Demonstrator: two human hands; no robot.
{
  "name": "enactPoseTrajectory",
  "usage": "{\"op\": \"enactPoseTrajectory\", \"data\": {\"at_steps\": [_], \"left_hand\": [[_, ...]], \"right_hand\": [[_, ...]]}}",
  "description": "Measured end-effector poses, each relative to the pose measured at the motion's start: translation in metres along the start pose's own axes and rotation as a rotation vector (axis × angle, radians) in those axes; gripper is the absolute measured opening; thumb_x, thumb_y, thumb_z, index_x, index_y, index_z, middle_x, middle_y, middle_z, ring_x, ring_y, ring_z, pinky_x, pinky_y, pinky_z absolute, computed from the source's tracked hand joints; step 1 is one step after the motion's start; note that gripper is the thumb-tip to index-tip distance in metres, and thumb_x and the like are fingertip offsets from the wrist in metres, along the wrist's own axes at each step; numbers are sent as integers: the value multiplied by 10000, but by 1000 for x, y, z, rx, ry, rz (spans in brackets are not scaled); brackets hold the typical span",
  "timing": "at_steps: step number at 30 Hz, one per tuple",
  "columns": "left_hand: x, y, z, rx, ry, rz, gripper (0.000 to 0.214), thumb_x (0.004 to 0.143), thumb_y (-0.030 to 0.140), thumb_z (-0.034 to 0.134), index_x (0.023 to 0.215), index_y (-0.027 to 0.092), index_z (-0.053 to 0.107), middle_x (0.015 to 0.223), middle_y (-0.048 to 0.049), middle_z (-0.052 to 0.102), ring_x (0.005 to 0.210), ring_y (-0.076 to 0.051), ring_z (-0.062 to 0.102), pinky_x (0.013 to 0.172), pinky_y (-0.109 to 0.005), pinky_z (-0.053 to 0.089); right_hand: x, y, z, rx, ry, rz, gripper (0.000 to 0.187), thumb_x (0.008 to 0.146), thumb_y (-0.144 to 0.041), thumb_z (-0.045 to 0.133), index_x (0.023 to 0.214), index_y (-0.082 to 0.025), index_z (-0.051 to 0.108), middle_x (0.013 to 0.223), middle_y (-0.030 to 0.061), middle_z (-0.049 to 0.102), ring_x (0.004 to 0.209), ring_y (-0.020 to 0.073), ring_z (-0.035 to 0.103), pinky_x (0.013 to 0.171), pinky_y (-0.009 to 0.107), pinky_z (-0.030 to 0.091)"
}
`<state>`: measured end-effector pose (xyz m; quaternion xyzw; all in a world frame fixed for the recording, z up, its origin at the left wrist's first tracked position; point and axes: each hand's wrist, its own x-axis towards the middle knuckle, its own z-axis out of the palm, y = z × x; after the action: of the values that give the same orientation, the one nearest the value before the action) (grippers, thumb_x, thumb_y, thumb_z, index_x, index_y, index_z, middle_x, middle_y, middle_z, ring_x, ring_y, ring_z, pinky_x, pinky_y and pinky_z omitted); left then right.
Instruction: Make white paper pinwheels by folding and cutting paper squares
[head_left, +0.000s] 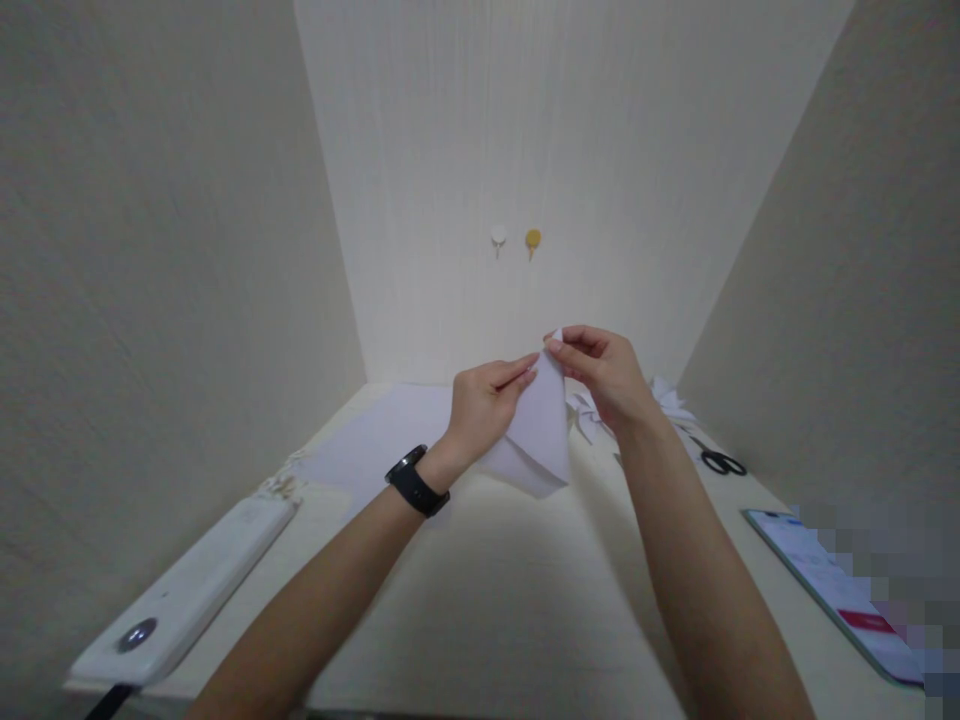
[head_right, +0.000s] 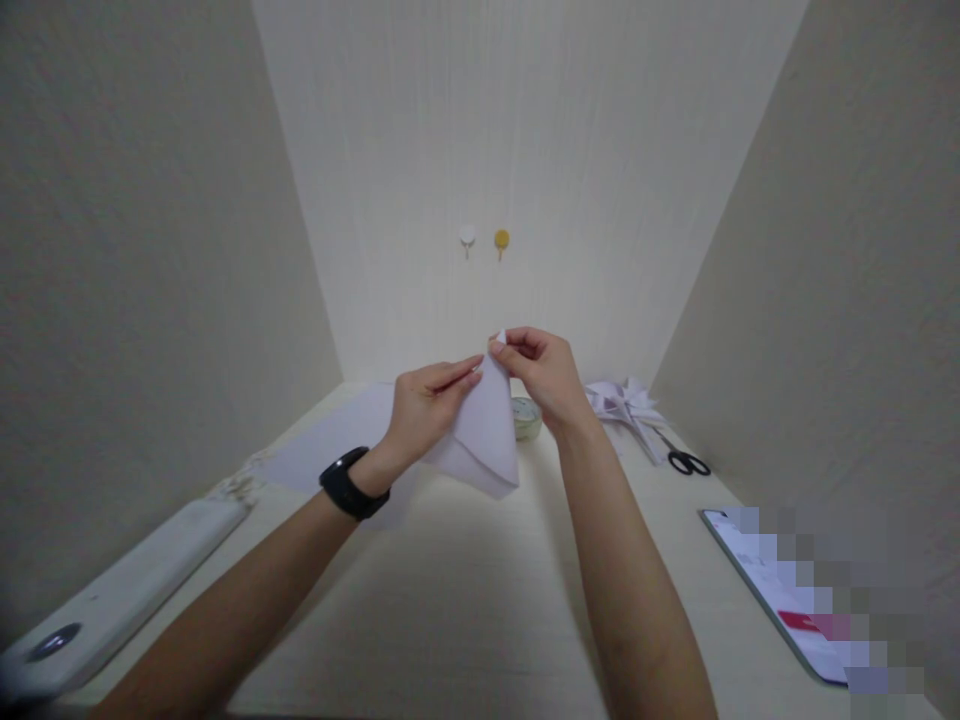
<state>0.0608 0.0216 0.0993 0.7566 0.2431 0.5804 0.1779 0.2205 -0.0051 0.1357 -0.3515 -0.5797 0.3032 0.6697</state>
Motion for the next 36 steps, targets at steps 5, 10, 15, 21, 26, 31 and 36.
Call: {"op": "enactPoseTrajectory", "data": {"at_steps": [5,10,15,21,26,31,36], "left_hand": [[-2,-3,-7,37,6,84,221,891,255,614,1056,295,755,1017,-23,755,892,-170,687,831,-287,505],[-2,-8,-7,58,42,192,225,903,236,603,1062,291,753,1010,-21,756,883,-156,691,811,-271,516],[-3,-14,-4,62,122,333,241,903,189,602,1073,280,745,974,-20,761,840,-136,695,755,-256,533],[-4,-16,-4,60,141,352,256,903,175,600,1089,287,734,961,-14,758,830,-125,690,744,-250,539],[-5,-14,-4,57,148,348,236,899,178,609,1074,269,739,959,-22,755,832,-123,688,744,-244,540],[-6,-14,-5,65,154,349,236,905,172,602,1078,259,736,966,-31,753,833,-122,684,736,-243,540],[-6,-16,-5,73,162,378,239,903,166,608,1085,257,732,971,-31,753,840,-124,685,749,-253,542]], "right_hand": [[-1,1,2,6,7,0,310,572,-416,856,725,-183,722,728,25,677,685,145,583,652,300,493],[0,3,3,11,54,-49,337,565,-439,858,749,-185,736,757,34,707,694,155,612,659,316,520],[-2,0,6,17,77,-77,347,541,-450,865,731,-184,747,745,38,725,677,157,629,646,316,536],[-3,-6,8,13,100,-72,321,538,-436,869,713,-190,758,730,40,732,669,164,636,639,322,545],[-3,-5,6,21,85,-92,292,575,-406,860,748,-191,765,741,35,732,671,155,641,650,313,545],[-4,-7,6,1,88,-107,290,581,-414,854,737,-189,758,731,41,732,673,161,647,658,319,549],[-6,-10,7,-7,85,-108,259,592,-396,847,721,-189,761,731,48,737,686,168,652,667,322,546]]}}
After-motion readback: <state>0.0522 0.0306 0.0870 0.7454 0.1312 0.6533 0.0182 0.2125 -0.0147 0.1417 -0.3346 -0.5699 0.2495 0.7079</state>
